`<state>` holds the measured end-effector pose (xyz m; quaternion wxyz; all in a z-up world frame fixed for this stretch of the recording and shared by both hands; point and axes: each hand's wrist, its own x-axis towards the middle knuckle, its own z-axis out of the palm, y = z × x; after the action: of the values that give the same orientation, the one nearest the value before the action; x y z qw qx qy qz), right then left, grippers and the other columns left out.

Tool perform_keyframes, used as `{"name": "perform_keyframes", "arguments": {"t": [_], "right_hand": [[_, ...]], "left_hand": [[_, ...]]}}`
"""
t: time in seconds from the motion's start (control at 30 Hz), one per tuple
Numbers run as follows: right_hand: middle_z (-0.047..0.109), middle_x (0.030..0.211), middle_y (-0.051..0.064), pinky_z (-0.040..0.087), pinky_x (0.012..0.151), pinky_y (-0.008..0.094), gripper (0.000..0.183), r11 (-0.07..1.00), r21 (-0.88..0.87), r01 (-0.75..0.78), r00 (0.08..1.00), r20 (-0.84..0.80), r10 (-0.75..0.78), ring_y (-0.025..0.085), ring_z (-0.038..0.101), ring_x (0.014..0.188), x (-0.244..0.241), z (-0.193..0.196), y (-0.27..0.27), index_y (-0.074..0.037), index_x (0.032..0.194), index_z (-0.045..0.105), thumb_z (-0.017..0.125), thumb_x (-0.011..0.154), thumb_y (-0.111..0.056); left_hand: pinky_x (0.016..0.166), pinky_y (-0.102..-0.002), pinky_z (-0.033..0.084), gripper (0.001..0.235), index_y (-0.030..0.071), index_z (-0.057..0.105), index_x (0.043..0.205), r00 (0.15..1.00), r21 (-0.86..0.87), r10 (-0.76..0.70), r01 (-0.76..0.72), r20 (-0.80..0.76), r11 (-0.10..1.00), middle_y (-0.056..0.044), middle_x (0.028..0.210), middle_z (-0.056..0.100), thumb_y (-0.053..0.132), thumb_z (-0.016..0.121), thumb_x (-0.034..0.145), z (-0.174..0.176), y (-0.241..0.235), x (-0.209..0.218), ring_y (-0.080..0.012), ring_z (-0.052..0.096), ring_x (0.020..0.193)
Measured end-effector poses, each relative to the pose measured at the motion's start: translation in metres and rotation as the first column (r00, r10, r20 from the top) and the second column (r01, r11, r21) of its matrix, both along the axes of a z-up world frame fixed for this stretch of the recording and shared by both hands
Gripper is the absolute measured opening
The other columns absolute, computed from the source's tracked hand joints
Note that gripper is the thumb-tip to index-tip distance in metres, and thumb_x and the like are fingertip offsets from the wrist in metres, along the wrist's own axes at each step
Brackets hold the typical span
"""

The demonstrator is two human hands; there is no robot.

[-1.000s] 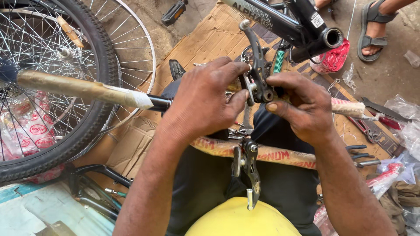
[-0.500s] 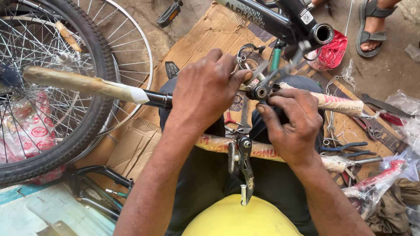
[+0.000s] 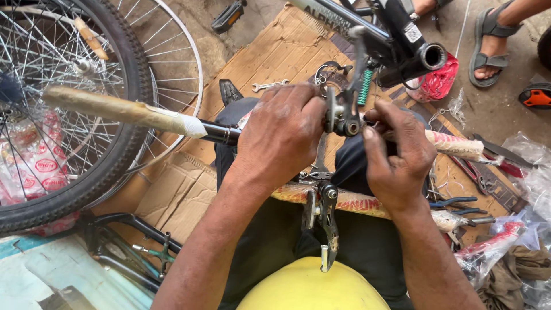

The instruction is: The person is repairing a bicycle fork. They use pliers and a screwdriver to adjust and tighten components on the fork, which is wrapped in protective tape. The person works on the fork while sitting on the ground, surrounded by tools and bicycle parts.

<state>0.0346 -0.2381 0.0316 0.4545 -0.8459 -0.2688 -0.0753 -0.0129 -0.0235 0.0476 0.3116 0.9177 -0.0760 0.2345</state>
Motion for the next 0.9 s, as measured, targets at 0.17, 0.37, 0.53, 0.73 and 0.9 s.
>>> {"name": "perform_keyframes", "arguments": {"t": [0.17, 0.37, 0.53, 0.73, 0.9], "right_hand": [[0.07, 0.116, 0.015, 0.051, 0.098, 0.04, 0.035, 0.973, -0.219, -0.067, 0.969, 0.217, 0.115, 0.029, 0.066, 0.11, 0.002, 0.008, 0.004, -0.001, 0.13, 0.065, 0.073, 0.105, -0.023], [0.069, 0.116, 0.014, 0.054, 0.093, 0.034, 0.038, 0.976, -0.187, -0.111, 0.991, 0.054, 0.123, 0.023, 0.066, 0.107, 0.01, 0.009, 0.005, 0.0, 0.128, 0.066, 0.07, 0.108, -0.032], [0.068, 0.114, 0.013, 0.052, 0.089, 0.03, 0.038, 0.961, -0.142, -0.236, 0.971, 0.006, 0.239, 0.019, 0.064, 0.101, 0.02, 0.01, 0.002, 0.0, 0.132, 0.065, 0.067, 0.113, -0.032], [0.066, 0.118, 0.016, 0.052, 0.094, 0.034, 0.043, 0.935, -0.193, -0.298, 0.947, 0.066, 0.316, 0.025, 0.062, 0.108, 0.027, 0.011, 0.003, 0.003, 0.13, 0.064, 0.07, 0.108, -0.034], [0.065, 0.12, 0.021, 0.053, 0.097, 0.041, 0.055, 0.93, -0.214, -0.298, 0.934, 0.135, 0.331, 0.032, 0.063, 0.112, 0.028, 0.014, 0.005, 0.005, 0.129, 0.062, 0.074, 0.098, -0.038]], "left_hand": [[0.092, -0.048, 0.051, 0.038, 0.004, 0.06, 0.131, 1.0, -0.083, 0.008, -0.009, -0.008, 0.997, -0.016, 0.113, 0.067, 0.003, 0.068, 0.094, -0.002, -0.001, 0.005, -0.035, 0.067, 0.103], [0.086, -0.05, 0.049, 0.055, 0.002, 0.058, 0.136, 0.997, -0.092, 0.011, -0.019, -0.082, 0.996, -0.015, 0.111, 0.067, 0.001, 0.07, 0.083, -0.003, 0.002, 0.012, -0.036, 0.067, 0.099], [0.084, -0.048, 0.049, 0.046, 0.006, 0.06, 0.124, 0.988, -0.098, -0.032, 0.017, -0.15, 0.995, -0.011, 0.109, 0.068, 0.005, 0.077, 0.081, -0.006, 0.007, 0.015, -0.0337, 0.067, 0.1], [0.084, -0.048, 0.049, 0.043, 0.006, 0.059, 0.118, 0.993, -0.121, -0.031, 0.017, -0.113, 0.992, -0.009, 0.106, 0.066, 0.008, 0.08, 0.081, -0.011, 0.006, 0.015, -0.0323, 0.067, 0.1], [0.081, -0.049, 0.049, 0.048, 0.006, 0.059, 0.128, 0.999, -0.109, -0.018, 0.013, -0.05, 0.994, -0.01, 0.104, 0.066, 0.004, 0.075, 0.082, -0.012, 0.003, 0.016, -0.0338, 0.066, 0.096]]}}
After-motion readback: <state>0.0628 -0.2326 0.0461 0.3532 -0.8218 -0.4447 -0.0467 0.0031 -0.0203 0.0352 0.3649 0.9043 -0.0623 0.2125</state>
